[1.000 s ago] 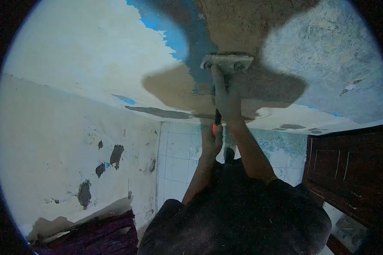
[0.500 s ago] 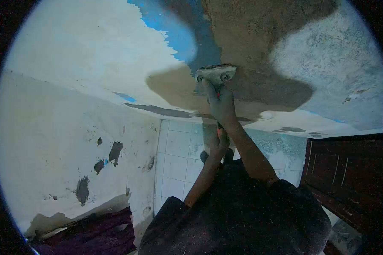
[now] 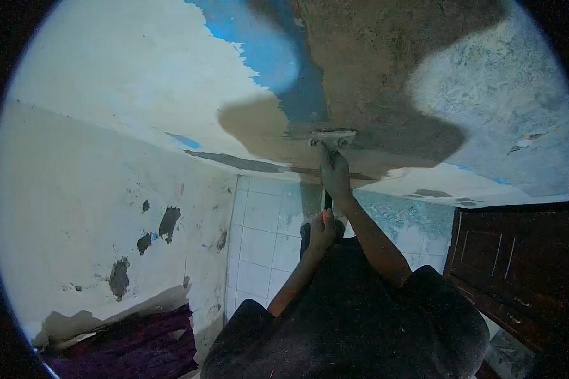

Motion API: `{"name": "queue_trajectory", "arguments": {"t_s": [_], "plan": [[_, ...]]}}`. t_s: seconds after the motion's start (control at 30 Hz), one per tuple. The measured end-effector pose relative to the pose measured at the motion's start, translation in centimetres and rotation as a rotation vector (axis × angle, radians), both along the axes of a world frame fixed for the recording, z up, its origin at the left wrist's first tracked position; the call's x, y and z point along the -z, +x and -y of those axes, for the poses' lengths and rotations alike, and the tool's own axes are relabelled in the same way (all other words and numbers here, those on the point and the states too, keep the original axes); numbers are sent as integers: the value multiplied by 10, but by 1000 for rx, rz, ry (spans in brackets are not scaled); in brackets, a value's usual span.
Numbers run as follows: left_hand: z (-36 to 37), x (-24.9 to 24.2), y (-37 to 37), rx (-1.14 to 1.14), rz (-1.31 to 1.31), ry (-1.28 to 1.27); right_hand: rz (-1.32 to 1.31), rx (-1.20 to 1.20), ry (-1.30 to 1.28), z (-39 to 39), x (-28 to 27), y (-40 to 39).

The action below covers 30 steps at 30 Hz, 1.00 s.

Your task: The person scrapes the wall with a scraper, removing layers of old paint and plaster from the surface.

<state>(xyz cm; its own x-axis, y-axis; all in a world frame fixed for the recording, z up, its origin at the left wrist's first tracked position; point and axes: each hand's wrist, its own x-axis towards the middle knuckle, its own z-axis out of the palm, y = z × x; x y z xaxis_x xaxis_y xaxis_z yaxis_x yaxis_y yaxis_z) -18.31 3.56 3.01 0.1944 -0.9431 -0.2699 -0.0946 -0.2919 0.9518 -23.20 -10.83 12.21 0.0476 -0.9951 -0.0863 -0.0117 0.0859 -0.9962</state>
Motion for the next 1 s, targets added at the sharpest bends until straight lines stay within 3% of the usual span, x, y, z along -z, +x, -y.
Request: {"name": "queue_trajectory", "arguments": {"t_s": [0.13, 0.2, 0.33, 0.4, 0.5, 0.63, 0.77, 0.87, 0.93, 1.0], "plan": [[-4, -11, 2, 45, -75, 18, 148, 68, 109, -6, -11, -9], [-1, -10, 1, 43, -67, -39, 44, 35, -24, -3, -28, -7], [8, -30, 10, 58, -167, 14, 93, 18, -211, 2, -40, 5], [12, -45, 9, 52, -69, -70, 254, -14, -178, -2, -34, 4], [4, -33, 7, 81, 11, 22, 300, 22, -136, -11, -16, -3], [2, -53, 2, 27, 14, 84, 77, 62, -107, -8, -23, -1], [-3, 0, 15, 57, 21, 93, 129, 82, -92, -14, -13, 2], [-1, 3, 14, 59, 153, -10, 127, 93, 14, -7, -21, 2], [10, -15, 19, 1, -41, -46, 197, 49, -97, -3, -38, 6], [31, -58, 27, 68, 50, 6, 89, 71, -185, 4, -57, 10]]}}
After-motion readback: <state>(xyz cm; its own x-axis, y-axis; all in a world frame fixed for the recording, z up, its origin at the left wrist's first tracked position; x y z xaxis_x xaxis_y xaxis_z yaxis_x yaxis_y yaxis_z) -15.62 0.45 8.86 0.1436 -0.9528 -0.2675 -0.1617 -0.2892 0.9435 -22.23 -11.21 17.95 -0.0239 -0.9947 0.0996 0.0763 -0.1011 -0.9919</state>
